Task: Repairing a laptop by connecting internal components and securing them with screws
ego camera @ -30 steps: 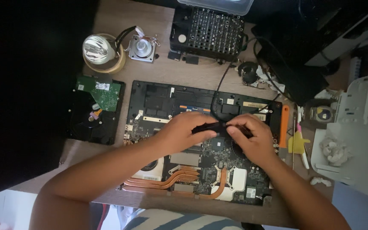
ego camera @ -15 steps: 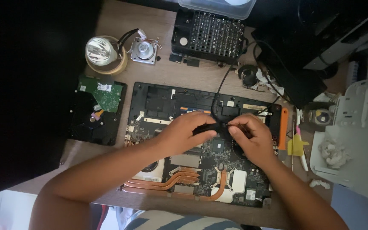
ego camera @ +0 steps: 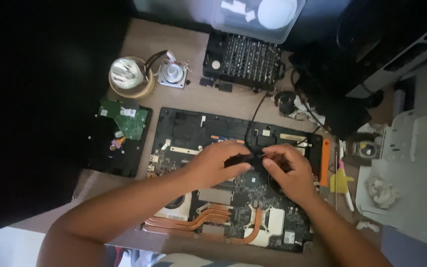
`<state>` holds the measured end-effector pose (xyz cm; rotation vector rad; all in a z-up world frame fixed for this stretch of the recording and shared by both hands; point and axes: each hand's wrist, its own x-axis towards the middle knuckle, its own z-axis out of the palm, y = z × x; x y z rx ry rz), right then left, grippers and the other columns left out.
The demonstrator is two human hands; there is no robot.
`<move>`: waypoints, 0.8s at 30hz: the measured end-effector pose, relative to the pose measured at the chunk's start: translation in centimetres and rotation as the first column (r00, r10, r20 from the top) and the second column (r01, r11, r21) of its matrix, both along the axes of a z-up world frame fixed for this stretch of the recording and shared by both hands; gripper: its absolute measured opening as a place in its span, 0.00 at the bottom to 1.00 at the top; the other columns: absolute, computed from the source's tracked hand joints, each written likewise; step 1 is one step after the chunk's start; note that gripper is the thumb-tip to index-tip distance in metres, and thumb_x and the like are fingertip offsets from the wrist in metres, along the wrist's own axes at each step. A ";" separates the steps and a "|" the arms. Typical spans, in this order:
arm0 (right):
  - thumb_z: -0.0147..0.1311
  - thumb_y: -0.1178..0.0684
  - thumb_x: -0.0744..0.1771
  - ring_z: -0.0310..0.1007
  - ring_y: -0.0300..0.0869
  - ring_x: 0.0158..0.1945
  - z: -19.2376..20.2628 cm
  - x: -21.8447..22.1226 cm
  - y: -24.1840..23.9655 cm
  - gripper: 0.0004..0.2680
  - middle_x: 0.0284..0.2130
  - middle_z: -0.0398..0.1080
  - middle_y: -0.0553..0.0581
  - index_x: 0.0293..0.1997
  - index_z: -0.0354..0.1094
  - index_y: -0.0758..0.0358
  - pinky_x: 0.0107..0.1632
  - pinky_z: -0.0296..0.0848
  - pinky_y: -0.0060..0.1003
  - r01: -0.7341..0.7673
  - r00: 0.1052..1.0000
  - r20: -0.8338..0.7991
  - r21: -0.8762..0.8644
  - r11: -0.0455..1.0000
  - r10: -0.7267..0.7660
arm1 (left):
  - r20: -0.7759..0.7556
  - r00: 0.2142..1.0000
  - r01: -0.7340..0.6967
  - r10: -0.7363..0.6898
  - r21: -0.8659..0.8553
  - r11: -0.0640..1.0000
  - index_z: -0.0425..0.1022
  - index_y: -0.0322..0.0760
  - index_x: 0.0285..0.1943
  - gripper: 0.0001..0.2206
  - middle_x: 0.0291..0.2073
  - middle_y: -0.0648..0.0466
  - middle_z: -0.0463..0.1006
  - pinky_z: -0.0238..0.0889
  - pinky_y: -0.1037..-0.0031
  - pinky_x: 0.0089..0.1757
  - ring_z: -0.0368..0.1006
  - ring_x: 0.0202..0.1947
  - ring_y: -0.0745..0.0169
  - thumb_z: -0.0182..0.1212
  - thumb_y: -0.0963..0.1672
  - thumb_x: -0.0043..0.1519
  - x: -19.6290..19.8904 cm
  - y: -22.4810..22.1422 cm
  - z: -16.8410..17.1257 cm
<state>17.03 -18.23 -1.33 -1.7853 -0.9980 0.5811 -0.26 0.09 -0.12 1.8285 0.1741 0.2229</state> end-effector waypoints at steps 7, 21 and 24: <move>0.65 0.56 0.64 0.78 0.52 0.37 -0.3 0.3 0.1 0.10 0.33 0.77 0.63 0.48 0.78 0.63 0.42 0.72 0.45 -0.005 0.999 0.043 -0.018 1.000 0.006 | 0.001 1.000 0.003 -0.003 0.012 1.000 0.73 0.29 0.60 0.19 0.51 0.34 0.77 0.73 0.47 0.48 0.76 0.52 0.30 0.61 0.48 0.68 -0.1 0.2 0.3; 0.65 0.58 0.65 0.79 0.49 0.35 0.4 0.0 0.2 0.10 0.32 0.77 0.63 0.50 0.78 0.65 0.39 0.74 0.42 0.041 0.999 -0.025 -0.015 0.999 -0.042 | -0.011 0.999 0.042 -0.042 -0.003 0.999 0.72 0.30 0.61 0.18 0.52 0.34 0.76 0.73 0.42 0.48 0.75 0.53 0.27 0.60 0.48 0.69 0.0 0.3 0.1; 0.65 0.58 0.64 0.79 0.49 0.36 -0.3 0.1 -0.2 0.10 0.32 0.77 0.64 0.49 0.78 0.65 0.39 0.74 0.42 0.037 0.999 -0.014 -0.010 0.999 -0.038 | -0.012 0.999 0.032 -0.032 -0.006 0.999 0.72 0.28 0.61 0.18 0.52 0.33 0.76 0.73 0.41 0.49 0.74 0.53 0.26 0.60 0.47 0.68 0.1 0.3 0.2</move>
